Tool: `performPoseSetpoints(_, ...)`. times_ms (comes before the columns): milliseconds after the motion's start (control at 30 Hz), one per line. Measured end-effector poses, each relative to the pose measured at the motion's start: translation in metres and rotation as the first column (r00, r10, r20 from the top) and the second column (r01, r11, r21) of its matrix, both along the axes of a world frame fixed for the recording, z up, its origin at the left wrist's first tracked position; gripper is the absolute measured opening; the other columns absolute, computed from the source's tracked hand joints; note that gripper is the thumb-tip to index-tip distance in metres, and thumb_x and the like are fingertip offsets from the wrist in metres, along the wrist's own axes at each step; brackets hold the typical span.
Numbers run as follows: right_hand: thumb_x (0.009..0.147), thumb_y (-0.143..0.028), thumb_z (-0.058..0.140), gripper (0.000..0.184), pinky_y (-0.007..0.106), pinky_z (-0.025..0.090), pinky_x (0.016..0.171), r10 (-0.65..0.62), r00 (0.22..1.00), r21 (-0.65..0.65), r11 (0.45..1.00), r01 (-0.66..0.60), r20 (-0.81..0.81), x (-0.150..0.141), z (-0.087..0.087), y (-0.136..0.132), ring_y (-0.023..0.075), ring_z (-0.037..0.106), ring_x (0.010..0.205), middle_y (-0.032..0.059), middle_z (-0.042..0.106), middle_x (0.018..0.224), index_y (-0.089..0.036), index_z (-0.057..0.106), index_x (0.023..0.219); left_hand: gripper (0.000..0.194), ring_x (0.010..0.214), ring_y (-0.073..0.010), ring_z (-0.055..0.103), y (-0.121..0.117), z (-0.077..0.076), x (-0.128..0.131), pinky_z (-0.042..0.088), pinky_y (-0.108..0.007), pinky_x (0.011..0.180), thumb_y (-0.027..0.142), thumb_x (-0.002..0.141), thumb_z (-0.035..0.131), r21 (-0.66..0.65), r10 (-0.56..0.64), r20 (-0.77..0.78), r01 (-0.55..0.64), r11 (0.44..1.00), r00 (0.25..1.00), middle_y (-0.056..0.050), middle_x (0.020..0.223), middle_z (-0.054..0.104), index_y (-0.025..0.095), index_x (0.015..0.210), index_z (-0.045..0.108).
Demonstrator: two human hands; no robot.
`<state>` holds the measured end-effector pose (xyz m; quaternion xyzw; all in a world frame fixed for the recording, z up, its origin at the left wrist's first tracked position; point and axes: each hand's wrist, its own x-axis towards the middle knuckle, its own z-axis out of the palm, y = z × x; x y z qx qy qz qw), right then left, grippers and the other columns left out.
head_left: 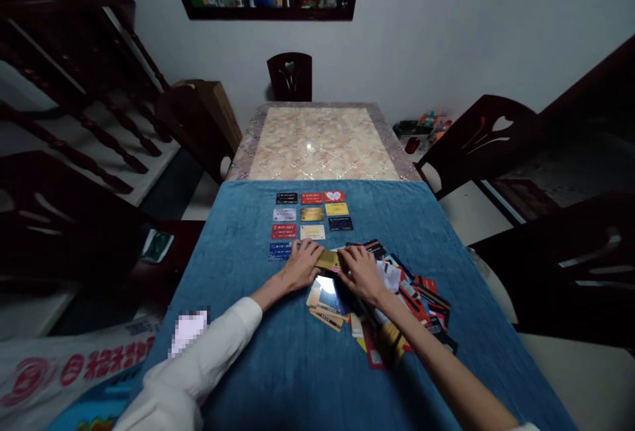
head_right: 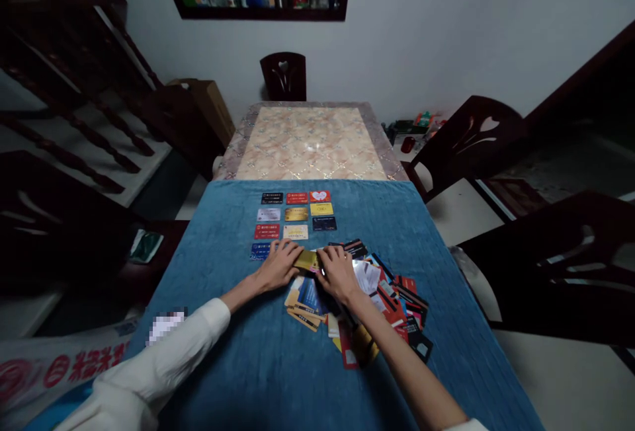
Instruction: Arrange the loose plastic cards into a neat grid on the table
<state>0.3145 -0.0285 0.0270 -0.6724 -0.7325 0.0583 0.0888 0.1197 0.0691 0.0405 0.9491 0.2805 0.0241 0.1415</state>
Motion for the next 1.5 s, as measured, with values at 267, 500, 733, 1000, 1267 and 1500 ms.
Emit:
performPoseSetpoints(267,0.087,-0.033,0.056,0.050,0.040,0.036,0.087,0.045,0.999,-0.041,0.998,-0.046,-0.026,-0.044,0.007,0.069,0.0299,0.041,0.113,0.0141,0.053,0.130,-0.019,0.050,0.135,0.056,0.127,-0.0309,0.037,0.052,0.006,-0.046,0.029,-0.050,0.105,0.020,0.081,0.064,0.029,0.118,-0.032,-0.118,0.993,0.992,-0.013,0.132,0.050,0.021,0.134,0.047)
performPoseSetpoints(500,0.088,-0.036,0.056,0.053,0.040,0.037,0.087,0.085,0.996,-0.075,0.994,-0.083,0.015,-0.073,0.006,0.125,0.0302,0.040,0.115,0.0138,0.050,0.133,-0.022,0.048,0.138,0.056,0.126,-0.0304,0.038,0.094,0.008,-0.075,0.030,-0.049,0.103,0.019,0.081,0.062,0.031,0.197,-0.039,-0.196,0.980,0.980,-0.011,0.132,0.052,0.024,0.134,0.046)
performPoseSetpoints(733,0.090,-0.035,0.053,0.049,0.042,0.038,0.087,0.099,0.995,-0.049,0.994,-0.098,0.026,-0.093,0.002,0.174,0.0313,0.039,0.116,0.0128,0.051,0.135,-0.020,0.050,0.136,0.050,0.124,-0.0300,0.040,0.136,0.004,-0.093,0.030,-0.050,0.102,0.019,0.083,0.059,0.041,0.245,-0.078,-0.242,0.969,0.966,-0.011,0.130,0.053,0.023,0.131,0.048)
performPoseSetpoints(1000,0.089,-0.034,0.055,0.047,0.044,0.038,0.086,0.094,0.996,-0.059,0.994,-0.094,0.000,-0.112,0.000,0.222,0.0322,0.038,0.116,0.0109,0.052,0.137,-0.023,0.051,0.135,0.047,0.123,-0.0301,0.041,0.178,0.004,-0.108,0.035,-0.048,0.100,0.019,0.083,0.059,0.029,0.302,-0.121,-0.300,0.953,0.946,-0.011,0.132,0.052,0.022,0.129,0.049)
performPoseSetpoints(1267,0.089,-0.028,0.051,0.041,0.044,0.038,0.085,0.081,0.997,-0.083,0.993,-0.082,-0.019,-0.124,-0.001,0.261,0.0320,0.037,0.114,0.0105,0.054,0.135,-0.022,0.055,0.130,0.042,0.122,-0.0307,0.042,0.214,-0.003,-0.114,0.038,-0.047,0.099,0.020,0.082,0.060,0.049,0.345,-0.134,-0.341,0.939,0.929,-0.011,0.131,0.054,0.018,0.124,0.053)
performPoseSetpoints(1500,0.089,-0.031,0.050,0.040,0.045,0.039,0.087,0.053,0.999,-0.142,0.988,-0.054,-0.011,-0.132,-0.002,0.288,0.0325,0.036,0.118,0.0102,0.053,0.136,-0.024,0.055,0.129,0.041,0.122,-0.0310,0.043,0.241,-0.014,-0.114,0.039,-0.046,0.099,0.022,0.082,0.061,0.052,0.399,-0.170,-0.396,0.917,0.901,-0.010,0.129,0.056,0.020,0.123,0.055)
